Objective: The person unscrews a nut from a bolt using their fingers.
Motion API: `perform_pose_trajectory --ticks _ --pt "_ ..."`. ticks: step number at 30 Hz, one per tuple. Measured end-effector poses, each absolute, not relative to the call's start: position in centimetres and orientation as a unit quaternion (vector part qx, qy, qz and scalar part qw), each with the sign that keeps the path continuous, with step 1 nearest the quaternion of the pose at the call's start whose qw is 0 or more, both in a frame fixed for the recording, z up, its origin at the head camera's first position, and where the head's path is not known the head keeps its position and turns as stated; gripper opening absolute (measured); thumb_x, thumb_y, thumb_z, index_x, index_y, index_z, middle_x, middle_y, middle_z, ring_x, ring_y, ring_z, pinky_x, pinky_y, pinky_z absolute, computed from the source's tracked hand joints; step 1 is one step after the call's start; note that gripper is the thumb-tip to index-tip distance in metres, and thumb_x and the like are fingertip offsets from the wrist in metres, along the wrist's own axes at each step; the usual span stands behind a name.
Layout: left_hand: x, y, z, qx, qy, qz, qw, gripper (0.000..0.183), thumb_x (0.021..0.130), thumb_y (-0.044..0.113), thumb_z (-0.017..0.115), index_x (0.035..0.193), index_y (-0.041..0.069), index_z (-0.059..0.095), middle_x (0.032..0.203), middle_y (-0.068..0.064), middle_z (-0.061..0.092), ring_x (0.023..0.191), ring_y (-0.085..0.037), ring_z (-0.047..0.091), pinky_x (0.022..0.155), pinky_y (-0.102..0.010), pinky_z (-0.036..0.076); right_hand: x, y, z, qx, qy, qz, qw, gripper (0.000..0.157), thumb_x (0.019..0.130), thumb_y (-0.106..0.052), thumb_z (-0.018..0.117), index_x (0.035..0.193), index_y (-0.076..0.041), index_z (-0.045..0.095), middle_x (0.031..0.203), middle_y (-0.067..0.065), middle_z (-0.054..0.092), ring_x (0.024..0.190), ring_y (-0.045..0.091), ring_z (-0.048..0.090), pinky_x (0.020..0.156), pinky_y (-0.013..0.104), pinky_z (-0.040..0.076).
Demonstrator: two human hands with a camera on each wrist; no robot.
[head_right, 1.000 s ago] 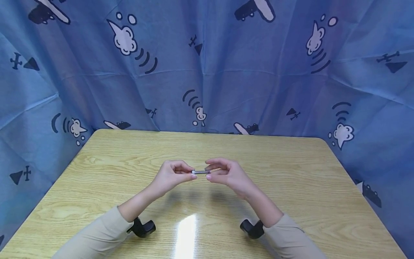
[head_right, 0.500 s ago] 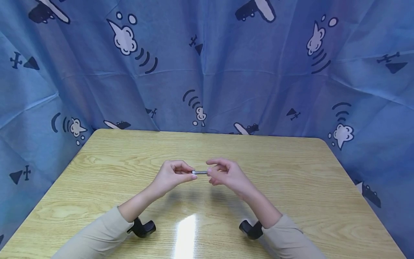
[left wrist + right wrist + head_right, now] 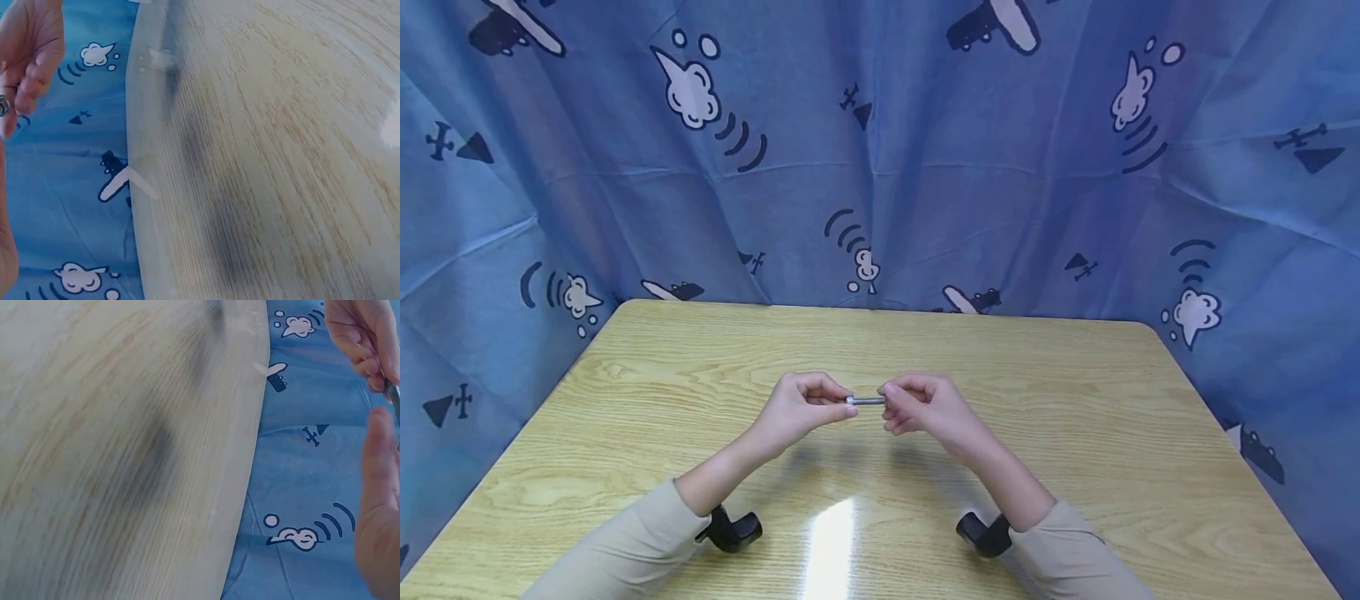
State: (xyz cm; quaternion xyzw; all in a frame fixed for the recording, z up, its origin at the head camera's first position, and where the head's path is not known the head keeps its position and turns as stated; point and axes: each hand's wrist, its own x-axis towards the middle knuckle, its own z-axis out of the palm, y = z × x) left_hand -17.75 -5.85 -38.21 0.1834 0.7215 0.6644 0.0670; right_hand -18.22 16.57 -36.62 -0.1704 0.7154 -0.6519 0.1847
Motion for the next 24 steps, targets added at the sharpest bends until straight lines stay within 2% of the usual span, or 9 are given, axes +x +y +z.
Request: perform_pose_trajectory --ticks 3,5,9,12,15,19,21,24 --pt "-17.8 -5.84 -38.29 0.185 0.72 0.665 0.067 0.017 0.078 0.007 0.075 0.091 -0.002 0.069 0.085 -0.008 0.068 0.075 -0.017 0.067 0.07 -0.031 0.055 -18.22 16.59 -36.7 -0.178 0.712 -0.654 0.182 0.029 0.095 -0.012 0.056 0.108 0.014 0.056 0.084 0.007 0.064 0.074 0.013 0.065 0.072 0.031 0.055" --pt "-17.85 -5.87 -38.31 0.183 0.721 0.665 0.067 0.017 0.078 0.007 0.075 0.091 -0.001 0.069 0.085 -0.008 0.068 0.075 -0.017 0.067 0.07 -0.031 0.055 -18.2 16.67 -36.75 -0.178 0.709 -0.66 0.175 0.027 0.091 -0.007 0.059 0.11 0.013 0.055 0.09 0.006 0.065 0.08 0.014 0.066 0.075 0.031 0.055" --pt "-17.86 -5.97 -38.26 0.182 0.722 0.665 0.063 0.017 0.078 0.007 0.075 0.091 -0.001 0.069 0.084 -0.008 0.068 0.075 -0.017 0.067 0.069 -0.031 0.055 -18.27 16.68 -36.65 -0.175 0.715 -0.653 0.178 0.041 0.09 -0.009 0.062 0.122 0.012 0.047 0.101 0.01 0.062 0.091 0.02 0.065 0.081 0.034 0.053" --pt "-17.82 -5.96 -38.24 0.182 0.721 0.665 0.062 0.017 0.078 0.007 0.075 0.091 -0.001 0.069 0.084 -0.008 0.068 0.075 -0.016 0.067 0.069 -0.03 0.055 -18.37 16.57 -36.68 -0.166 0.724 -0.64 0.198 0.042 0.094 -0.018 0.058 0.122 0.012 0.048 0.093 0.011 0.064 0.083 0.019 0.066 0.077 0.034 0.054" --pt "-17.81 -5.92 -38.24 0.183 0.72 0.666 0.063 0.018 0.078 0.007 0.075 0.091 -0.003 0.068 0.085 -0.008 0.068 0.075 -0.016 0.067 0.069 -0.03 0.055 -18.41 16.56 -36.76 -0.166 0.725 -0.637 0.203 0.037 0.094 -0.015 0.058 0.115 0.015 0.051 0.086 0.008 0.065 0.077 0.015 0.065 0.076 0.033 0.055" --pt "-17.82 -5.87 -38.26 0.181 0.722 0.665 0.063 0.019 0.078 0.007 0.075 0.091 -0.004 0.068 0.084 -0.01 0.068 0.074 -0.015 0.067 0.069 -0.03 0.055 -18.38 16.71 -36.69 -0.175 0.721 -0.64 0.2 0.037 0.089 -0.007 0.063 0.117 0.014 0.051 0.093 0.01 0.065 0.085 0.018 0.066 0.08 0.035 0.053" --pt "-17.82 -5.87 -38.3 0.18 0.723 0.664 0.063 0.019 0.078 0.007 0.075 0.091 -0.005 0.068 0.084 -0.01 0.068 0.074 -0.015 0.067 0.069 -0.029 0.055 -18.4 16.72 -36.59 -0.174 0.722 -0.637 0.208 0.041 0.089 -0.01 0.063 0.122 0.012 0.049 0.097 0.013 0.065 0.086 0.021 0.066 0.08 0.037 0.053" --pt "-17.81 -5.87 -38.36 0.183 0.721 0.666 0.062 0.02 0.078 0.007 0.075 0.092 -0.005 0.068 0.085 -0.01 0.068 0.074 -0.015 0.067 0.069 -0.029 0.055 -18.43 16.62 -36.52 -0.164 0.724 -0.632 0.222 0.043 0.093 -0.019 0.058 0.123 0.011 0.048 0.093 0.013 0.064 0.079 0.021 0.066 0.077 0.039 0.054"
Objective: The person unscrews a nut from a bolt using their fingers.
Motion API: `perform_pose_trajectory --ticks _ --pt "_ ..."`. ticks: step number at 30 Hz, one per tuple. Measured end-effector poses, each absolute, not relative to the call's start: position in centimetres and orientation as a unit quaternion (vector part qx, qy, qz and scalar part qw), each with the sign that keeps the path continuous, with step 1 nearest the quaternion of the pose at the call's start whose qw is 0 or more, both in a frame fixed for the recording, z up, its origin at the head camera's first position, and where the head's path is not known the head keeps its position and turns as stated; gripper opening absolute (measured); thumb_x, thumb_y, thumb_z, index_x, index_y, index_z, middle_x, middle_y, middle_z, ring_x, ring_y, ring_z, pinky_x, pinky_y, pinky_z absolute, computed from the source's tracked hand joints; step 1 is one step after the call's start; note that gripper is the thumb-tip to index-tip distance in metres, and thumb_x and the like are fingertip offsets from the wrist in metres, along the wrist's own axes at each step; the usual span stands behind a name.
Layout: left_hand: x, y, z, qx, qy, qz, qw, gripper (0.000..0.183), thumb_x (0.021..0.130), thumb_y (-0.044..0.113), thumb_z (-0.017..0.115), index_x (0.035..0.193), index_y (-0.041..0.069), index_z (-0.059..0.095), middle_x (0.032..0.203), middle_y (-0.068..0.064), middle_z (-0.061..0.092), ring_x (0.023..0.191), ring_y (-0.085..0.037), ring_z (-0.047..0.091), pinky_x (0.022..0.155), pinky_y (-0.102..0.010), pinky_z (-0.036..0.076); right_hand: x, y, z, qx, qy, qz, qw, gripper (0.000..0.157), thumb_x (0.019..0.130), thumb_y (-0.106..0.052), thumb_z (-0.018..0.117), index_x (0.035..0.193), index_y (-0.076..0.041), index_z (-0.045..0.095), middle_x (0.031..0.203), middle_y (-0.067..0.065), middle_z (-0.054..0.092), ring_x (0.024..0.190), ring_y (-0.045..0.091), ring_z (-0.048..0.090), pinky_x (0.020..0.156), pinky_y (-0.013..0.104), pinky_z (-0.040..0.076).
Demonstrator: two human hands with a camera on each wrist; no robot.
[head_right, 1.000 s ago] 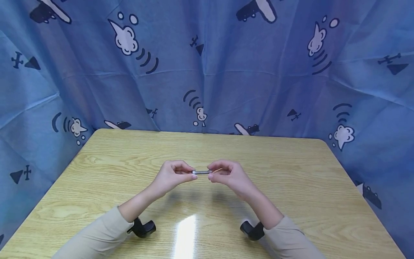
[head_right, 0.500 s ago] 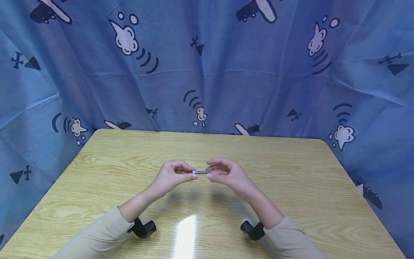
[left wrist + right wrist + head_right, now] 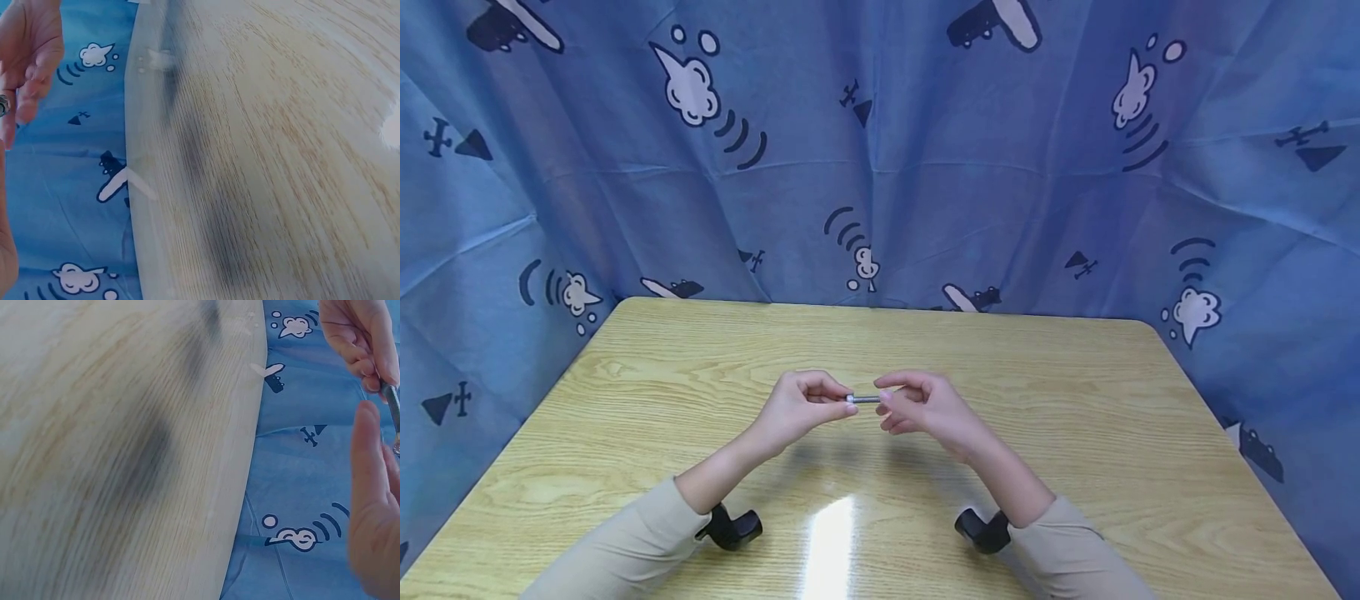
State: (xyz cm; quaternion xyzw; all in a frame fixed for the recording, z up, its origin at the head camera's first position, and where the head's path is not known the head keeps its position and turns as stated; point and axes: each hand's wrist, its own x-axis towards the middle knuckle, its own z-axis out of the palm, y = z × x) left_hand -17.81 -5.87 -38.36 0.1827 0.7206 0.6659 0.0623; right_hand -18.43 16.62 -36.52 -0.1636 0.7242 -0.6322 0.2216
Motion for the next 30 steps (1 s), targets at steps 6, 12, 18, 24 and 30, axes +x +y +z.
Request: perform_pose_trajectory --ticks 6,12,18,24,30 --pt "-17.88 -5.89 -38.41 0.185 0.723 0.663 0.062 0.018 0.078 0.007 0.075 0.091 -0.003 0.068 0.084 -0.009 0.068 0.075 -0.015 0.067 0.069 -0.03 0.055 -18.46 16.51 -36.57 -0.157 0.727 -0.636 0.204 0.037 0.092 -0.014 0.06 0.111 0.017 0.054 0.082 0.005 0.066 0.072 0.012 0.065 0.072 0.031 0.055" --pt "-17.95 -5.92 -38.43 0.182 0.726 0.661 0.059 0.017 0.078 0.008 0.075 0.091 -0.002 0.069 0.084 -0.008 0.068 0.074 -0.015 0.067 0.069 -0.03 0.055 -18.41 16.53 -36.55 -0.169 0.721 -0.649 0.178 0.035 0.088 -0.006 0.064 0.113 0.017 0.054 0.091 0.008 0.067 0.082 0.014 0.067 0.077 0.032 0.054" --pt "-17.91 -5.89 -38.41 0.18 0.723 0.664 0.061 0.019 0.078 0.007 0.075 0.092 -0.004 0.068 0.085 -0.01 0.068 0.074 -0.015 0.067 0.069 -0.029 0.055 -18.43 16.63 -36.62 -0.174 0.731 -0.631 0.192 0.041 0.092 -0.013 0.06 0.122 0.013 0.05 0.093 0.013 0.065 0.085 0.021 0.066 0.078 0.036 0.054" --pt "-17.85 -5.93 -38.35 0.183 0.724 0.662 0.061 0.019 0.078 0.008 0.075 0.092 -0.003 0.068 0.085 -0.009 0.069 0.074 -0.016 0.067 0.068 -0.03 0.055 -18.4 16.57 -36.63 -0.166 0.734 -0.632 0.187 0.038 0.093 -0.015 0.058 0.113 0.017 0.054 0.086 0.008 0.066 0.077 0.016 0.066 0.074 0.033 0.055" --pt "-17.79 -6.03 -38.32 0.182 0.726 0.66 0.064 0.017 0.078 0.008 0.075 0.092 0.0 0.069 0.085 -0.007 0.068 0.075 -0.016 0.067 0.069 -0.03 0.055 -18.27 16.76 -36.62 -0.172 0.736 -0.634 0.161 0.034 0.088 -0.007 0.065 0.111 0.015 0.057 0.093 0.01 0.066 0.083 0.015 0.066 0.078 0.03 0.054"
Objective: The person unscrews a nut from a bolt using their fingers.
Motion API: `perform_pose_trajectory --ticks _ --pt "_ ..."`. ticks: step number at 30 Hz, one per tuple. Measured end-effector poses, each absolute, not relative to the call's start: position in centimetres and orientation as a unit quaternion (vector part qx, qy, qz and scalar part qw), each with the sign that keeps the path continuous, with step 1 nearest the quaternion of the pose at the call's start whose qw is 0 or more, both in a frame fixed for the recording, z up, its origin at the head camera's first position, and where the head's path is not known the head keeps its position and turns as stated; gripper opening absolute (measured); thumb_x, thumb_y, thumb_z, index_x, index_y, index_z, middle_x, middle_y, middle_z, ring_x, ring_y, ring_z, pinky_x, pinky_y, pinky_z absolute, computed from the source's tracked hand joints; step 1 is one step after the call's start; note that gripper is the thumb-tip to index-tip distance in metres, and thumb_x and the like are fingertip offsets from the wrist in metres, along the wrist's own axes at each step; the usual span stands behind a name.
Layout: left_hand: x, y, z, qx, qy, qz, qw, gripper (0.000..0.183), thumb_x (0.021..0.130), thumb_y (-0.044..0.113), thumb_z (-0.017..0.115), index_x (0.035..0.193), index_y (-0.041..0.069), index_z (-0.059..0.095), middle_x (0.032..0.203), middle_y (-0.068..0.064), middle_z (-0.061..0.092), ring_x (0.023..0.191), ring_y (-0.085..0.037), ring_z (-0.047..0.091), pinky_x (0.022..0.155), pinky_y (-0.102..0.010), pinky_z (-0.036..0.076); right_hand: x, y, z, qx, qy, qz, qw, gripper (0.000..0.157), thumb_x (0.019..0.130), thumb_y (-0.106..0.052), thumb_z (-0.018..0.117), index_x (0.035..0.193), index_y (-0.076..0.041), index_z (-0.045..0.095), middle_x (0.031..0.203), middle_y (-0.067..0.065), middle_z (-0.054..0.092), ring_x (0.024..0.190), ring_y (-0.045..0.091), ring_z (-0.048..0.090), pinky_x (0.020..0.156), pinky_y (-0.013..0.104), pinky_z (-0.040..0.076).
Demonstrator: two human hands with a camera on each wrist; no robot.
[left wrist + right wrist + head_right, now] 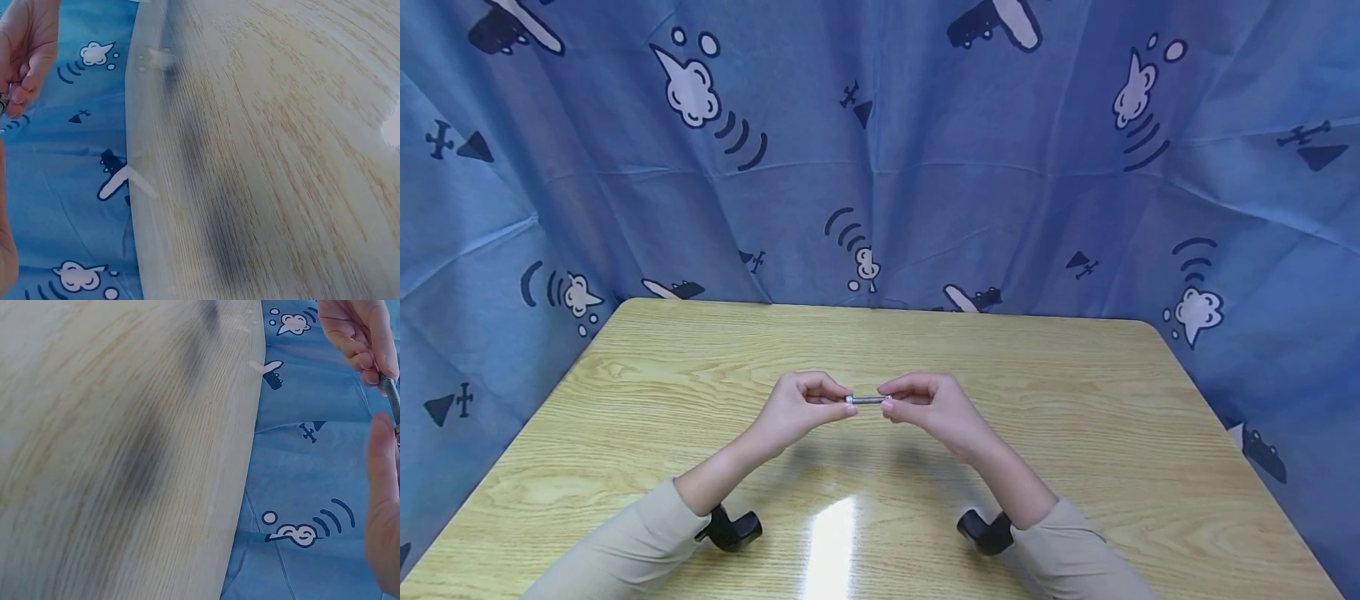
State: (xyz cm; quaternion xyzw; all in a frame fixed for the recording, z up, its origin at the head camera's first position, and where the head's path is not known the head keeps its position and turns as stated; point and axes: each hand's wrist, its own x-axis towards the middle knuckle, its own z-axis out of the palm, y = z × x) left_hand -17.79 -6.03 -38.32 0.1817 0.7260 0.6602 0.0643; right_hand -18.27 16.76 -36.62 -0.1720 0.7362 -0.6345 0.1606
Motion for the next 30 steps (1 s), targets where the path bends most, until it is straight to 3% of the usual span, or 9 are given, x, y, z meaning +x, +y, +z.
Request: perform_pose_trajectory --ticks 5,9,14,20,25,30 --pt "-17.79 -6.04 -38.31 0.181 0.727 0.659 0.063 0.017 0.078 0.008 0.075 0.092 -0.001 0.069 0.085 -0.007 0.068 0.075 -0.016 0.067 0.069 -0.031 0.055 -18.24 16.84 -36.69 -0.177 0.738 -0.631 0.16 0.039 0.085 -0.006 0.067 0.117 0.012 0.054 0.098 0.013 0.064 0.084 0.014 0.065 0.078 0.03 0.054" --pt "-17.86 -6.05 -38.4 0.18 0.727 0.659 0.063 0.017 0.078 0.008 0.075 0.091 -0.001 0.069 0.085 -0.008 0.068 0.074 -0.016 0.067 0.069 -0.031 0.055 -18.27 16.67 -36.61 -0.177 0.739 -0.624 0.18 0.044 0.091 -0.013 0.062 0.124 0.011 0.049 0.098 0.017 0.062 0.084 0.019 0.065 0.077 0.033 0.054" --pt "-17.88 -6.06 -38.42 0.18 0.726 0.66 0.063 0.02 0.078 0.008 0.075 0.093 -0.004 0.068 0.086 -0.011 0.068 0.074 -0.015 0.067 0.069 -0.029 0.055 -18.3 16.43 -36.64 -0.168 0.743 -0.621 0.185 0.037 0.093 -0.015 0.058 0.114 0.015 0.054 0.086 0.013 0.064 0.074 0.015 0.065 0.072 0.033 0.056" --pt "-17.86 -6.05 -38.38 0.171 0.731 0.658 0.063 0.02 0.078 0.008 0.076 0.093 -0.003 0.068 0.086 -0.011 0.068 0.074 -0.015 0.067 0.069 -0.029 0.055 -18.28 16.54 -36.74 -0.169 0.737 -0.635 0.157 0.034 0.087 -0.005 0.064 0.114 0.015 0.056 0.092 0.007 0.067 0.081 0.014 0.066 0.077 0.031 0.054" --pt "-17.82 -6.01 -38.28 0.171 0.729 0.66 0.064 0.02 0.078 0.007 0.075 0.093 -0.004 0.068 0.086 -0.011 0.068 0.074 -0.014 0.067 0.069 -0.029 0.055 -18.15 16.52 -36.7 -0.163 0.735 -0.641 0.15 0.038 0.084 -0.004 0.068 0.116 0.014 0.056 0.1 0.014 0.064 0.082 0.013 0.066 0.077 0.03 0.054" --pt "-17.81 -5.93 -38.24 0.165 0.729 0.66 0.068 0.02 0.078 0.005 0.075 0.093 -0.004 0.068 0.086 -0.01 0.068 0.073 -0.012 0.066 0.068 -0.028 0.055 -18.15 16.4 -36.5 -0.154 0.74 -0.634 0.166 0.041 0.089 -0.012 0.064 0.12 0.012 0.053 0.096 0.018 0.061 0.079 0.016 0.065 0.075 0.032 0.055"
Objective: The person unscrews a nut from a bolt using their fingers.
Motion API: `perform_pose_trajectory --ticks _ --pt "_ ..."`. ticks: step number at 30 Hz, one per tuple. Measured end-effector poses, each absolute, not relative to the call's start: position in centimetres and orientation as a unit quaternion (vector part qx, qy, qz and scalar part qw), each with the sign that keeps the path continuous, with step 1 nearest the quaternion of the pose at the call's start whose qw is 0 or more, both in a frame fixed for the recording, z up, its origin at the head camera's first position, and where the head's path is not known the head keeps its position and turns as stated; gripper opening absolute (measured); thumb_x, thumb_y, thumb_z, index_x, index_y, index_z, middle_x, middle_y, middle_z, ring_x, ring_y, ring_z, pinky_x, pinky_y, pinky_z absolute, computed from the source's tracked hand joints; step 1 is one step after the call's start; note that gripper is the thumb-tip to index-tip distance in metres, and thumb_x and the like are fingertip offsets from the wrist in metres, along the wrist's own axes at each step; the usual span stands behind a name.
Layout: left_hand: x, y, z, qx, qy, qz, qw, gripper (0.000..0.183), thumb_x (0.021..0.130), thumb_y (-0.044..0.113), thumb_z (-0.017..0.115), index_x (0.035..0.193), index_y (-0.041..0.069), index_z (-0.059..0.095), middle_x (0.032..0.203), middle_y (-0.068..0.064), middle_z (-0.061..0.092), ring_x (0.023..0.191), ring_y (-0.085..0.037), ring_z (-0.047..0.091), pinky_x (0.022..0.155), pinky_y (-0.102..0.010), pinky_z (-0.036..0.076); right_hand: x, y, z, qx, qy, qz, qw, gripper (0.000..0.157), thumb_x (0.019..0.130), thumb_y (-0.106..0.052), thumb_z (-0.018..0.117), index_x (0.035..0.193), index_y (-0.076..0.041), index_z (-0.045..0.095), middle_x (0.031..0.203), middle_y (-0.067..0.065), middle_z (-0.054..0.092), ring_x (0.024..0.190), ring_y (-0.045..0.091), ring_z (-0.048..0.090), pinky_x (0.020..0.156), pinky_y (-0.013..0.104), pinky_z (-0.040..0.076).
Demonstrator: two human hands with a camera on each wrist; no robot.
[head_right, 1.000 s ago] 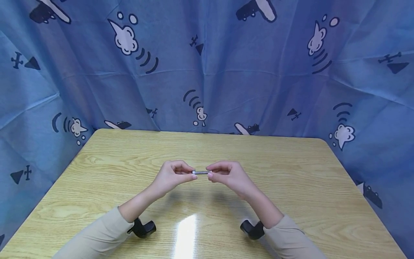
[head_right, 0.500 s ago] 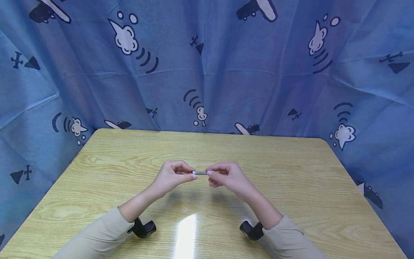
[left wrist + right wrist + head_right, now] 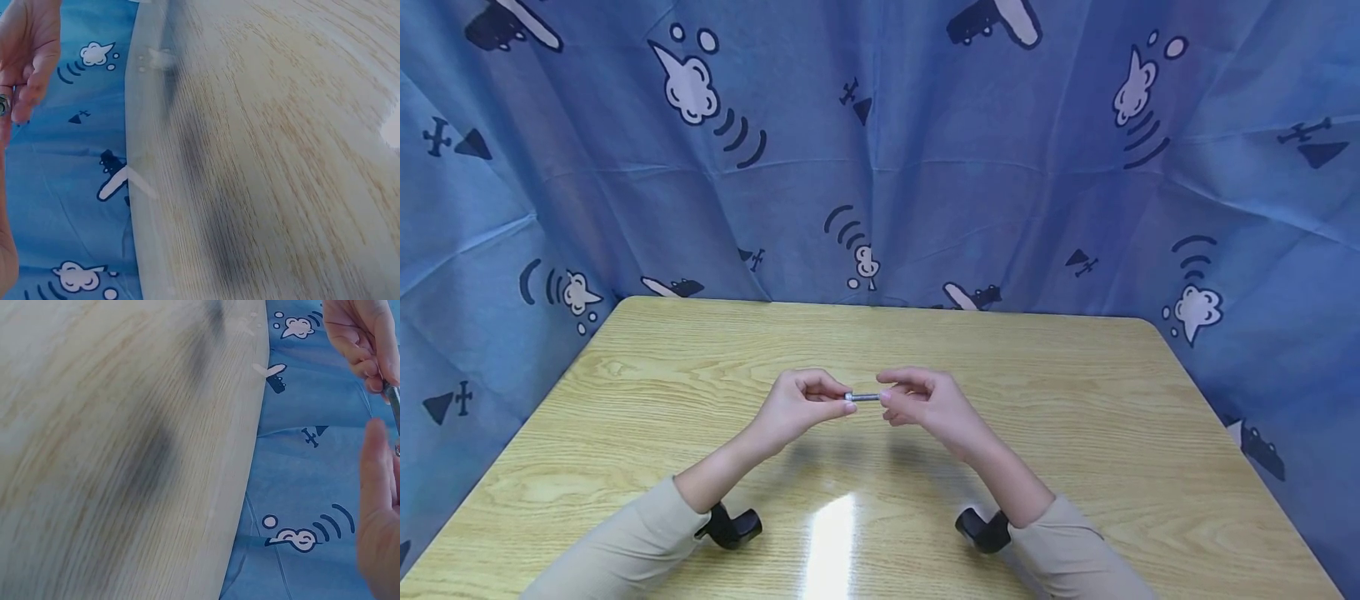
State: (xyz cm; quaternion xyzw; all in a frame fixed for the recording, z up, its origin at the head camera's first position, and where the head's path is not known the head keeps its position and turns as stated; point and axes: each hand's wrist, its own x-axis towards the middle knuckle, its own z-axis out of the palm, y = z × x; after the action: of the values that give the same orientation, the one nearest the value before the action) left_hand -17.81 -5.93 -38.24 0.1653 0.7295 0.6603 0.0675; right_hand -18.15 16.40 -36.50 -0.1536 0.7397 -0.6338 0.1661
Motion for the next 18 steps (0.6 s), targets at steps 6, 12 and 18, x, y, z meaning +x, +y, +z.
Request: perform_pose_trajectory --ticks 6,12,18 --pt "-17.1 -5.9 -36.9 0.167 0.733 0.656 0.073 0.017 0.079 0.0 0.072 0.093 -0.007 0.067 0.086 -0.012 0.068 0.073 -0.011 0.066 0.068 -0.027 0.055 -18.2 16.4 -36.4 -0.151 0.752 -0.622 0.157 0.032 0.087 -0.009 0.065 0.109 0.013 0.06 0.091 0.01 0.065 0.078 0.017 0.065 0.074 0.03 0.055" --pt "-16.7 -5.9 -36.2 0.173 0.731 0.657 0.071 0.017 0.079 -0.001 0.071 0.093 -0.009 0.066 0.085 -0.013 0.068 0.072 -0.011 0.066 0.069 -0.027 0.055 -18.1 16.6 -36.4 -0.161 0.764 -0.611 0.129 0.031 0.082 -0.006 0.071 0.106 0.011 0.063 0.096 0.014 0.062 0.078 0.016 0.059 0.07 0.026 0.053" --pt "-17.7 -5.9 -37.9 0.166 0.725 0.664 0.074 0.018 0.078 0.002 0.073 0.093 -0.006 0.067 0.086 -0.011 0.068 0.073 -0.012 0.066 0.069 -0.028 0.055 -18.1 16.5 -36.4 -0.151 0.753 -0.622 0.152 0.041 0.086 -0.011 0.067 0.12 0.01 0.055 0.099 0.015 0.061 0.081 0.017 0.064 0.074 0.03 0.054"
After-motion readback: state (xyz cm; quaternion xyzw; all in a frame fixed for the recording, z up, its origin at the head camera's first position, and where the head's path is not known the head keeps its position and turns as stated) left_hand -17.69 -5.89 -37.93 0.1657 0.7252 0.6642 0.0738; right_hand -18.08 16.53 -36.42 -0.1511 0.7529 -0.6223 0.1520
